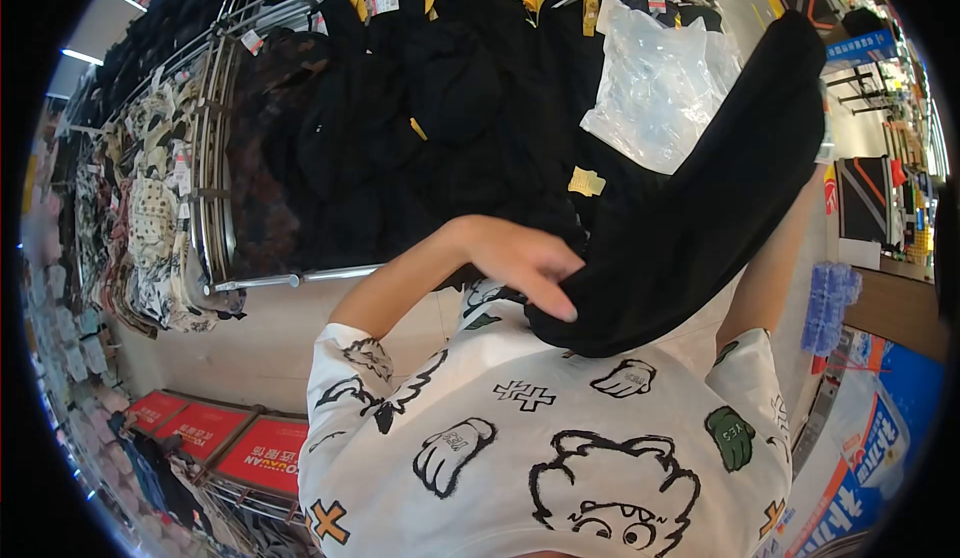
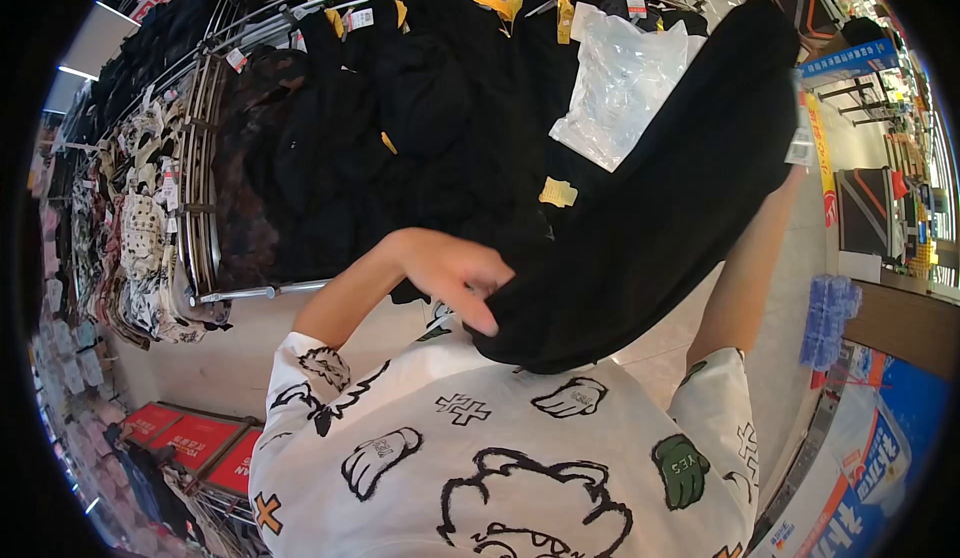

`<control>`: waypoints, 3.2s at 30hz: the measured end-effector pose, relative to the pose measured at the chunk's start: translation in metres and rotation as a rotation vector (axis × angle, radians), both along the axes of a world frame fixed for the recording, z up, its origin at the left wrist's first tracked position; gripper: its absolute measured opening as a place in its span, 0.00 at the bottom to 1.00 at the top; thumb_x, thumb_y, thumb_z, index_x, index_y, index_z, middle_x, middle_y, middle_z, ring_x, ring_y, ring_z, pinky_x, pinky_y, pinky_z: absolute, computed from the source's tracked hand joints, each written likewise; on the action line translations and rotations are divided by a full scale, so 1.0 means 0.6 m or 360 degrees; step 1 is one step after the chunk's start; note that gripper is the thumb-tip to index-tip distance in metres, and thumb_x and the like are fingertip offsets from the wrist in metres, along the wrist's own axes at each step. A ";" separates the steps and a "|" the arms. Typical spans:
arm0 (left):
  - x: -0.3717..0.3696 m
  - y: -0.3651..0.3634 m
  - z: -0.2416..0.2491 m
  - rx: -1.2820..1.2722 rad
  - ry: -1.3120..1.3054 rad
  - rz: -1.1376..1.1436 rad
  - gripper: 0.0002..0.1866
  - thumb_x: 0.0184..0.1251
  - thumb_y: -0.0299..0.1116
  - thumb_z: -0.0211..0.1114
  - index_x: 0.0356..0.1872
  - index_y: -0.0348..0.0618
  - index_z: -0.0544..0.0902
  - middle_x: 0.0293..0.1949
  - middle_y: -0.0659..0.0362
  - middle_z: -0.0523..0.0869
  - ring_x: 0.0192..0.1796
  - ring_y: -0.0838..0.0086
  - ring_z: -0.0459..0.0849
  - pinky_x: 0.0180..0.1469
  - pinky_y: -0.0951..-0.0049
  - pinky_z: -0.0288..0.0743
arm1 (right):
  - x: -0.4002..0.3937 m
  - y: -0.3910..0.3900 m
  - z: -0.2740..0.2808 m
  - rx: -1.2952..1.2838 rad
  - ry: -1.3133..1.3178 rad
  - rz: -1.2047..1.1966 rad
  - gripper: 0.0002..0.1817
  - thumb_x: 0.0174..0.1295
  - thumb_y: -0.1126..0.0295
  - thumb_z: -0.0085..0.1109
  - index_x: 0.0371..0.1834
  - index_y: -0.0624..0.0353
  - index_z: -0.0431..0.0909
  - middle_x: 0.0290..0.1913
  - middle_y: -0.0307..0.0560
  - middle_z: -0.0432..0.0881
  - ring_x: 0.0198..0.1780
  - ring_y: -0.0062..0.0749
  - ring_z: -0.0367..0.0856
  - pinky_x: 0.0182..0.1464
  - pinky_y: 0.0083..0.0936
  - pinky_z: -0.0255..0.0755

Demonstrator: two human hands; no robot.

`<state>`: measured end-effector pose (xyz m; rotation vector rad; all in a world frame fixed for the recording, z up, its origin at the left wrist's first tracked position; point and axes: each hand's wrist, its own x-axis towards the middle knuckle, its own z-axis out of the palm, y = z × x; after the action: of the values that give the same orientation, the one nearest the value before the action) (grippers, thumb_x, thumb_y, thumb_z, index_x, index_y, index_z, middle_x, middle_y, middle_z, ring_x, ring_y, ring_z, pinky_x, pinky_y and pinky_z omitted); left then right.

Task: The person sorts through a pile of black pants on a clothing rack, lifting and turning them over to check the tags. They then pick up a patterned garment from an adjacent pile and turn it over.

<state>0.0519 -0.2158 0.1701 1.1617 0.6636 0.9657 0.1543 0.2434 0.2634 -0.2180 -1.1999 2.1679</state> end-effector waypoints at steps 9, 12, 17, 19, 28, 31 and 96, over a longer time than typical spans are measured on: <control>0.116 0.098 -0.220 -0.0574 -0.0983 0.0303 0.29 0.83 0.46 0.44 0.69 0.29 0.72 0.64 0.44 0.80 0.61 0.63 0.84 0.66 0.67 0.77 | -0.057 0.162 -0.084 -0.0201 0.0018 0.0675 0.24 0.78 0.58 0.49 0.66 0.65 0.73 0.61 0.60 0.81 0.63 0.47 0.81 0.67 0.45 0.77; 0.142 0.110 -0.237 -0.0754 -0.1126 0.0281 0.33 0.83 0.49 0.40 0.72 0.26 0.66 0.70 0.37 0.73 0.65 0.51 0.81 0.68 0.57 0.74 | -0.068 0.159 -0.145 -0.0298 -0.0311 0.0555 0.25 0.76 0.54 0.53 0.65 0.64 0.74 0.59 0.58 0.82 0.60 0.45 0.83 0.63 0.43 0.79; 0.134 0.112 -0.124 -0.0682 -0.1967 0.0020 0.37 0.81 0.55 0.45 0.74 0.29 0.63 0.74 0.43 0.69 0.68 0.55 0.78 0.69 0.60 0.73 | -0.128 0.227 -0.208 -0.0409 -0.0256 0.0594 0.26 0.77 0.57 0.50 0.69 0.65 0.71 0.63 0.57 0.81 0.62 0.44 0.82 0.65 0.40 0.78; 0.146 0.100 -0.108 -0.0796 -0.2210 0.0168 0.39 0.81 0.57 0.46 0.76 0.31 0.61 0.76 0.44 0.66 0.72 0.57 0.73 0.73 0.61 0.69 | -0.182 0.236 -0.181 -0.0324 -0.0235 0.0454 0.26 0.78 0.58 0.48 0.70 0.65 0.70 0.64 0.56 0.80 0.62 0.44 0.81 0.66 0.41 0.77; 0.229 0.054 -0.188 -0.1530 0.0276 0.1463 0.35 0.73 0.39 0.66 0.75 0.35 0.65 0.72 0.50 0.73 0.72 0.68 0.72 0.72 0.69 0.65 | -0.493 0.146 -0.212 -0.0105 -0.0640 0.0327 0.21 0.75 0.57 0.55 0.63 0.59 0.78 0.58 0.50 0.84 0.59 0.38 0.83 0.66 0.40 0.76; 0.274 0.072 -0.270 -0.1246 0.0098 0.2098 0.27 0.72 0.36 0.67 0.67 0.34 0.74 0.61 0.50 0.83 0.62 0.70 0.80 0.65 0.70 0.73 | -0.556 0.108 -0.335 -0.0194 -0.0901 0.0855 0.18 0.71 0.58 0.64 0.57 0.56 0.82 0.52 0.43 0.88 0.52 0.34 0.86 0.58 0.37 0.80; 0.289 0.265 -0.248 -0.1128 0.2100 0.1980 0.25 0.67 0.40 0.67 0.65 0.49 0.79 0.70 0.49 0.73 0.72 0.55 0.70 0.70 0.50 0.63 | -0.533 -0.056 -0.499 0.3155 -0.1055 0.0046 0.41 0.55 0.56 0.68 0.75 0.45 0.65 0.75 0.51 0.65 0.79 0.50 0.56 0.74 0.72 0.43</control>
<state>0.2254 -0.0568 0.0214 0.4943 2.7345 0.6382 -0.1656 0.2098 -0.0362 0.0027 -2.9524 0.0608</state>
